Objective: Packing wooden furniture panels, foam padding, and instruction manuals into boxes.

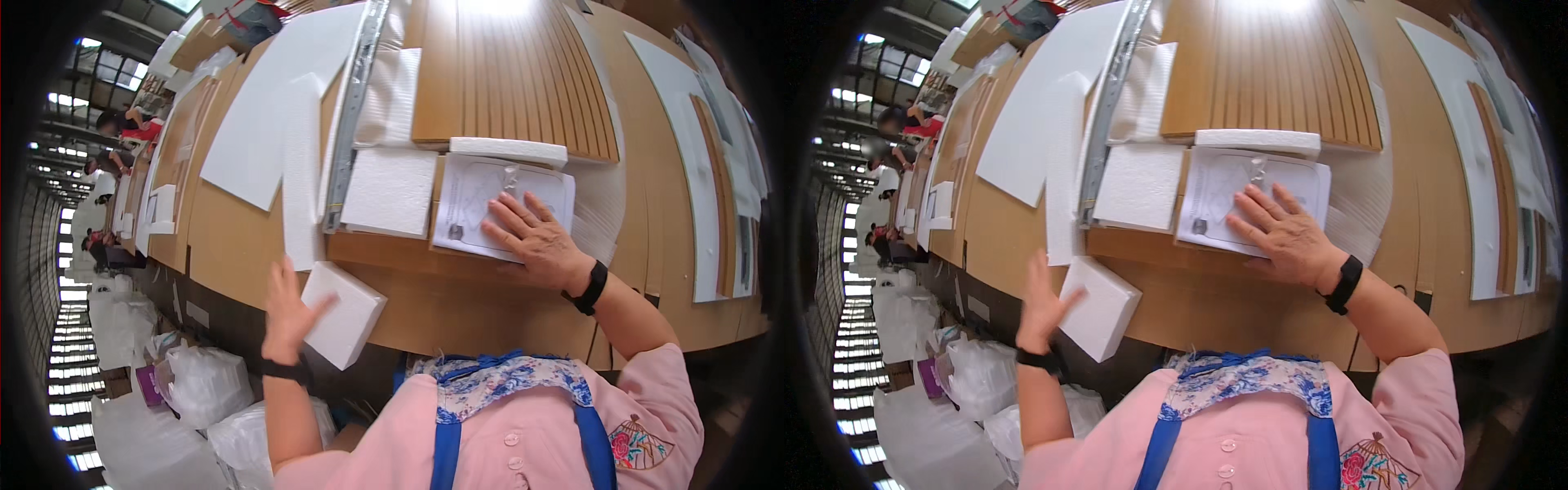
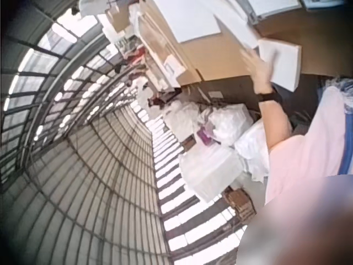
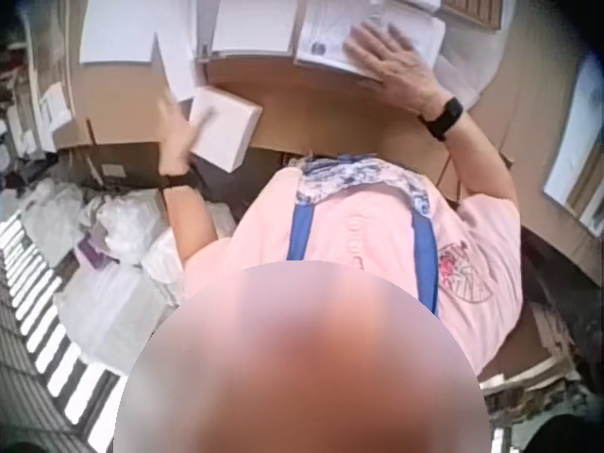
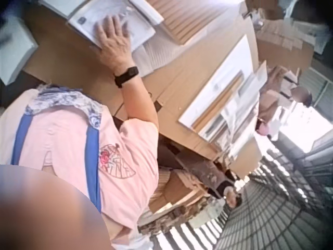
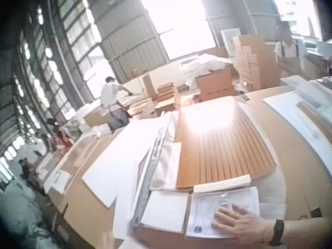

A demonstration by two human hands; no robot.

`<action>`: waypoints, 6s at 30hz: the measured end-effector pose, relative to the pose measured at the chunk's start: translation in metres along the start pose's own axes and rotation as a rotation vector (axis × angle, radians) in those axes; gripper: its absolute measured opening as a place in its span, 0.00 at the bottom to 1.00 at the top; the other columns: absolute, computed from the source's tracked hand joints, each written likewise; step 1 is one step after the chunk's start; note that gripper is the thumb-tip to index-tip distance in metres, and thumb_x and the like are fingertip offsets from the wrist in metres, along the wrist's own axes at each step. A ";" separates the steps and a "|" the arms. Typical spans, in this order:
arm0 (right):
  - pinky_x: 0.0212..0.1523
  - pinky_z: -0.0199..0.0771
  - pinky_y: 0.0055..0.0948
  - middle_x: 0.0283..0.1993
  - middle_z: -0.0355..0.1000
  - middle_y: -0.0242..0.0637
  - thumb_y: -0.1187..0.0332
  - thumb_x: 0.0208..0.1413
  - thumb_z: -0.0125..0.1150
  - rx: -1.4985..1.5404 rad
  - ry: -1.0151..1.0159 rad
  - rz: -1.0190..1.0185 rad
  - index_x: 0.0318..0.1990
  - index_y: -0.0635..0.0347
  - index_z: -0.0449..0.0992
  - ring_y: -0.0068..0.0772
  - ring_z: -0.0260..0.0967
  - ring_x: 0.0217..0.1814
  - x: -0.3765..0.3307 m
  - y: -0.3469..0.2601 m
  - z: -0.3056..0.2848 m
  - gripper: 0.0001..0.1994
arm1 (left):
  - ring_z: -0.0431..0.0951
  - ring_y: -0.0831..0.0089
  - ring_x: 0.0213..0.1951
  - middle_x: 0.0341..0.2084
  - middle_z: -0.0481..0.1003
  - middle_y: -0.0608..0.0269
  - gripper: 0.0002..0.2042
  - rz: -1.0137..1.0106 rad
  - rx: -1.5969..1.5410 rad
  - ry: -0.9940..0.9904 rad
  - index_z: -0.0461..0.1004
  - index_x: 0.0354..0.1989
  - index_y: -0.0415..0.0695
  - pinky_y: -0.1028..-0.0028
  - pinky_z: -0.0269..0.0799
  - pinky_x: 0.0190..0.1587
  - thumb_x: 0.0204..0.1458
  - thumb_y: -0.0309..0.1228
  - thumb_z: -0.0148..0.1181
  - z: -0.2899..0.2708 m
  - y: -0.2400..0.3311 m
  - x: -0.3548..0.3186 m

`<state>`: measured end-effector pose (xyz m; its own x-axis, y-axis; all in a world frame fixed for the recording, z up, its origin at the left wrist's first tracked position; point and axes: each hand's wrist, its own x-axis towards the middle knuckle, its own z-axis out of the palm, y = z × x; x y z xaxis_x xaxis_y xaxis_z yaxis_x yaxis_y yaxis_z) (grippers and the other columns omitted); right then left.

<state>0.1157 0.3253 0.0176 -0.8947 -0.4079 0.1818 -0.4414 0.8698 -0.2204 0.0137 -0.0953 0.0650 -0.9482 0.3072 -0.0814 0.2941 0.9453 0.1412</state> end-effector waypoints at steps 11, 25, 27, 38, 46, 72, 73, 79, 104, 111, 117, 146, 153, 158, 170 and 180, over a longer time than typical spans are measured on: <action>0.50 0.68 0.38 0.49 0.68 0.58 0.52 0.55 0.54 0.872 -0.381 0.320 0.55 0.71 0.62 0.53 0.67 0.51 0.141 -0.175 0.117 0.30 | 0.62 0.54 0.55 0.55 0.60 0.45 0.42 -0.332 -0.742 0.153 0.56 0.59 0.36 0.62 0.59 0.57 0.36 0.38 0.73 0.098 -0.099 -0.079; 0.49 0.69 0.27 0.49 0.66 0.33 0.70 0.56 0.56 1.489 0.978 0.665 0.62 0.51 0.59 0.23 0.64 0.48 -0.015 -0.059 -0.071 0.26 | 0.68 0.60 0.50 0.55 0.62 0.55 0.31 0.566 -1.146 -0.142 0.61 0.55 0.46 0.60 0.66 0.52 0.40 0.29 0.69 0.015 0.159 -0.038; 0.47 0.70 0.24 0.47 0.68 0.33 0.66 0.57 0.57 1.430 1.081 0.819 0.59 0.56 0.63 0.23 0.67 0.45 -0.090 -0.010 -0.105 0.22 | 0.65 0.54 0.54 0.57 0.59 0.52 0.35 0.819 -0.859 -0.146 0.60 0.58 0.48 0.54 0.62 0.56 0.39 0.34 0.70 0.009 0.215 -0.019; 0.40 0.69 0.27 0.36 0.72 0.34 0.58 0.54 0.58 0.951 0.834 1.028 0.46 0.61 0.71 0.24 0.68 0.37 -0.100 0.143 -0.003 0.17 | 0.47 0.49 0.65 0.63 0.50 0.45 0.51 0.620 0.147 0.102 0.54 0.63 0.45 0.41 0.38 0.61 0.30 0.58 0.68 0.079 0.256 0.049; 0.36 0.63 0.26 0.30 0.65 0.27 0.55 0.59 0.49 1.065 0.666 0.865 0.37 0.59 0.70 0.20 0.59 0.33 -0.068 0.156 0.010 0.15 | 0.48 0.51 0.66 0.63 0.53 0.48 0.51 0.640 0.169 0.068 0.56 0.62 0.45 0.43 0.37 0.62 0.28 0.62 0.65 0.074 0.225 0.066; 0.53 0.64 0.29 0.49 0.68 0.51 0.53 0.50 0.62 0.964 -0.039 0.258 0.63 0.63 0.54 0.39 0.65 0.54 0.063 -0.106 -0.058 0.37 | 0.61 0.62 0.58 0.56 0.61 0.58 0.27 0.315 -1.748 -0.606 0.56 0.61 0.42 0.63 0.59 0.59 0.53 0.32 0.54 0.099 0.034 -0.049; 0.51 0.65 0.31 0.47 0.69 0.51 0.53 0.50 0.62 1.088 -0.040 0.227 0.63 0.60 0.54 0.40 0.66 0.52 0.067 -0.120 -0.037 0.37 | 0.59 0.63 0.58 0.57 0.61 0.56 0.22 0.513 -1.295 -0.662 0.57 0.60 0.41 0.65 0.55 0.60 0.59 0.32 0.48 0.096 0.064 -0.058; 0.39 0.62 0.42 0.39 0.65 0.46 0.65 0.40 0.66 0.139 0.008 0.016 0.57 0.44 0.64 0.45 0.65 0.41 -0.026 -0.111 -0.029 0.32 | 0.65 0.67 0.54 0.53 0.66 0.58 0.22 0.376 -1.247 -0.608 0.62 0.57 0.41 0.69 0.65 0.53 0.55 0.32 0.56 0.126 0.079 -0.096; 0.63 0.37 0.63 0.63 0.56 0.44 0.68 0.45 0.55 -0.270 0.119 0.417 0.58 0.40 0.64 0.52 0.48 0.68 -0.032 -0.089 0.013 0.28 | 0.73 0.57 0.44 0.40 0.72 0.44 0.24 0.027 -0.487 0.301 0.67 0.44 0.32 0.64 0.69 0.45 0.51 0.44 0.59 0.054 -0.044 0.154; 0.65 0.33 0.62 0.64 0.56 0.41 0.63 0.43 0.60 -0.304 0.037 0.460 0.59 0.37 0.64 0.48 0.47 0.68 -0.033 -0.088 0.018 0.30 | 0.55 0.43 0.61 0.56 0.58 0.33 0.40 0.200 -0.492 -0.187 0.48 0.64 0.36 0.57 0.52 0.62 0.48 0.48 0.57 0.106 -0.082 0.219; 0.66 0.31 0.61 0.63 0.56 0.42 0.65 0.44 0.58 -0.304 0.083 0.460 0.58 0.38 0.64 0.49 0.46 0.69 -0.035 -0.082 0.016 0.29 | 0.49 0.38 0.62 0.62 0.45 0.37 0.45 0.018 0.146 -0.301 0.37 0.67 0.46 0.47 0.51 0.61 0.45 0.43 0.59 0.085 -0.054 0.207; 0.67 0.32 0.61 0.66 0.51 0.47 0.67 0.37 0.61 -0.259 0.092 0.388 0.62 0.41 0.60 0.53 0.44 0.70 -0.032 -0.071 0.015 0.37 | 0.74 0.74 0.38 0.38 0.74 0.62 0.18 0.161 -1.534 -0.043 0.69 0.46 0.37 0.75 0.70 0.42 0.57 0.40 0.54 0.017 0.008 0.152; 0.66 0.35 0.62 0.65 0.52 0.50 0.61 0.34 0.63 -0.202 0.179 0.345 0.61 0.41 0.60 0.54 0.45 0.69 -0.041 -0.056 0.030 0.38 | 0.73 0.75 0.34 0.36 0.74 0.62 0.18 0.220 -1.083 -0.324 0.70 0.44 0.36 0.75 0.69 0.38 0.59 0.41 0.49 0.034 0.029 0.160; 0.67 0.30 0.63 0.66 0.50 0.53 0.58 0.33 0.63 -0.144 0.167 0.313 0.61 0.45 0.59 0.56 0.43 0.70 -0.041 -0.057 0.041 0.39 | 0.71 0.66 0.26 0.39 0.72 0.49 0.24 0.399 -0.835 -0.158 0.62 0.54 0.32 0.72 0.70 0.25 0.58 0.40 0.50 0.031 0.046 0.148; 0.65 0.18 0.69 0.68 0.43 0.59 0.57 0.33 0.64 0.075 0.438 0.187 0.62 0.57 0.54 0.57 0.33 0.73 -0.076 -0.074 -0.003 0.43 | 0.74 0.59 0.40 0.48 0.69 0.45 0.24 0.467 -0.208 0.043 0.63 0.55 0.33 0.72 0.71 0.32 0.57 0.38 0.53 -0.049 0.144 0.122; 0.54 0.57 0.45 0.47 0.67 0.43 0.69 0.41 0.56 -0.441 0.594 0.888 0.40 0.55 0.73 0.47 0.61 0.55 -0.455 -0.078 -0.207 0.14 | 0.70 0.63 0.50 0.54 0.65 0.47 0.20 1.273 -0.394 -0.135 0.63 0.57 0.36 0.70 0.68 0.48 0.58 0.31 0.52 -0.107 0.459 -0.058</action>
<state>0.5713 0.5007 0.1501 -0.6528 0.4892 0.5784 0.4941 0.8537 -0.1644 0.1904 0.3086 0.2400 -0.0166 0.9740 0.2258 0.8820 -0.0921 0.4621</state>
